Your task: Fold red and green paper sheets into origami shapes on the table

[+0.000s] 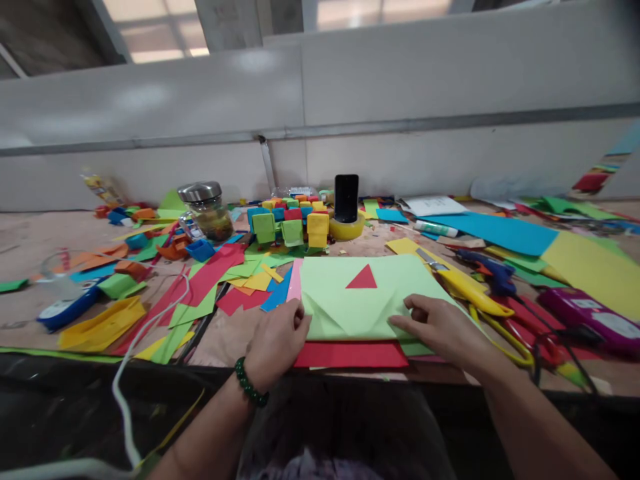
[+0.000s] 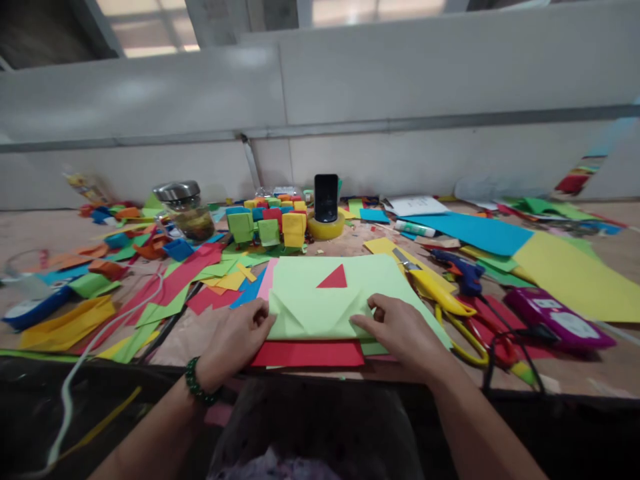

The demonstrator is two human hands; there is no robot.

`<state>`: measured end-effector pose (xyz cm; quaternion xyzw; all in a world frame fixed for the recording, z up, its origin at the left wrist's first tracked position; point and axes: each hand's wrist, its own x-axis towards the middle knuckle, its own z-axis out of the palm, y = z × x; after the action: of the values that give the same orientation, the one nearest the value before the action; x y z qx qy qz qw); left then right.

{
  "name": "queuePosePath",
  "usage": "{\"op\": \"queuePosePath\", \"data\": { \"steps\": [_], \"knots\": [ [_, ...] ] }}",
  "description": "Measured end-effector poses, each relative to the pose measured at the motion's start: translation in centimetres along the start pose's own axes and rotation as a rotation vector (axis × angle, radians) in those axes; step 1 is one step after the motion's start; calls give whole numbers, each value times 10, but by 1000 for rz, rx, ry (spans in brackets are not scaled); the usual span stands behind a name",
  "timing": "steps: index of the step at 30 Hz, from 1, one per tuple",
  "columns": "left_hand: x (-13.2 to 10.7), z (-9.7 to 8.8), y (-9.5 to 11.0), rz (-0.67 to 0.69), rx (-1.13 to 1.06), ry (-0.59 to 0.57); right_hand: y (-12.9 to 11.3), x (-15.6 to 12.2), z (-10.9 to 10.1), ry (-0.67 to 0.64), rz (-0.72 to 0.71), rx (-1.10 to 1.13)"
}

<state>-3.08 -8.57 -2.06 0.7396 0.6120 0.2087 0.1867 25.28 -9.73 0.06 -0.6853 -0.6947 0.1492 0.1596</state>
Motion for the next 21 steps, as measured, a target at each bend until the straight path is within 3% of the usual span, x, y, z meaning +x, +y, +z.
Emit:
{"op": "queuePosePath", "data": {
  "steps": [4, 9, 13, 17, 21],
  "knots": [
    [4, 0, 1, -1, 31, -56, -4, 8, -3, 51, 84, -68],
    [6, 3, 2, -13, 64, -61, -1, 19, 0, -42, 207, -7],
    [5, 3, 1, 11, 86, -39, 1, 22, 4, -78, 164, 9],
    [5, 1, 0, 27, 82, -41, 1, 28, 2, -48, 14, 28],
    [3, -2, 3, 43, 66, -47, -2, 41, -3, -175, 45, -34]
  ]
}}
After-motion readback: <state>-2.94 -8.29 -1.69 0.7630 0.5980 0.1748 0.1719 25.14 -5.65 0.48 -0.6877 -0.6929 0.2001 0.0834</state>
